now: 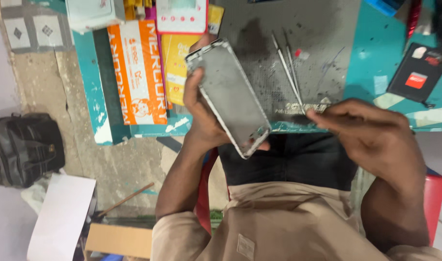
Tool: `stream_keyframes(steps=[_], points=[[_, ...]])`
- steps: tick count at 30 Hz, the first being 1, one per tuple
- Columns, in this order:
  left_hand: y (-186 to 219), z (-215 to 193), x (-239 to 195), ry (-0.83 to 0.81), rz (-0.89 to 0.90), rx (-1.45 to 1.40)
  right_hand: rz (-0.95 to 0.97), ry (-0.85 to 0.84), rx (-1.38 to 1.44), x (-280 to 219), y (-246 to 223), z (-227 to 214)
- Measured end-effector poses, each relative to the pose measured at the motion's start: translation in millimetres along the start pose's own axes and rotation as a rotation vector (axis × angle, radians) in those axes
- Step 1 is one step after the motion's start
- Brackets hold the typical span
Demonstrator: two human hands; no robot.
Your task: The person cleans the inside of a disassembled smartphone frame using a small brush and a metal pick tool. They scrub the edges and corners of the frame, then scrape out debris from the cutouts and crevices.
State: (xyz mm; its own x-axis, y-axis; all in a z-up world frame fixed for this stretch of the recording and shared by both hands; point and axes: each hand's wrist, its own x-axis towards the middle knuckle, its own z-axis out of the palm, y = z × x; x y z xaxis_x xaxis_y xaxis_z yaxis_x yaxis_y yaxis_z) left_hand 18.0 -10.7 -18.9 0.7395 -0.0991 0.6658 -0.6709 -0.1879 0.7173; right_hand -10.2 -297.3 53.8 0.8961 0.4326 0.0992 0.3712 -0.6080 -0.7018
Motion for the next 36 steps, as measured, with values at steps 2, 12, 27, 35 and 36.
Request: stream_keyframes(steps=[2, 12, 27, 35, 36], points=[[-1, -1, -2, 0.008, -0.019, 0.020, 0.064, 0.069, -0.110, 8, 4, -9], [-9, 0, -5, -0.037, -0.073, 0.041, -0.006, 0.420, -0.476, 29, -9, 6], [-13, -1, -3, 0.116, -0.002, 0.099, 0.038, 0.268, -0.394, 41, 6, 51], [-17, 1, -4, 0.132, -0.009, 0.002, 0.110, 0.403, -0.407, 30, 54, 44], [-17, 1, -4, 0.137, -0.011, -0.009, 0.104, 0.408, -0.396, 30, 59, 45]])
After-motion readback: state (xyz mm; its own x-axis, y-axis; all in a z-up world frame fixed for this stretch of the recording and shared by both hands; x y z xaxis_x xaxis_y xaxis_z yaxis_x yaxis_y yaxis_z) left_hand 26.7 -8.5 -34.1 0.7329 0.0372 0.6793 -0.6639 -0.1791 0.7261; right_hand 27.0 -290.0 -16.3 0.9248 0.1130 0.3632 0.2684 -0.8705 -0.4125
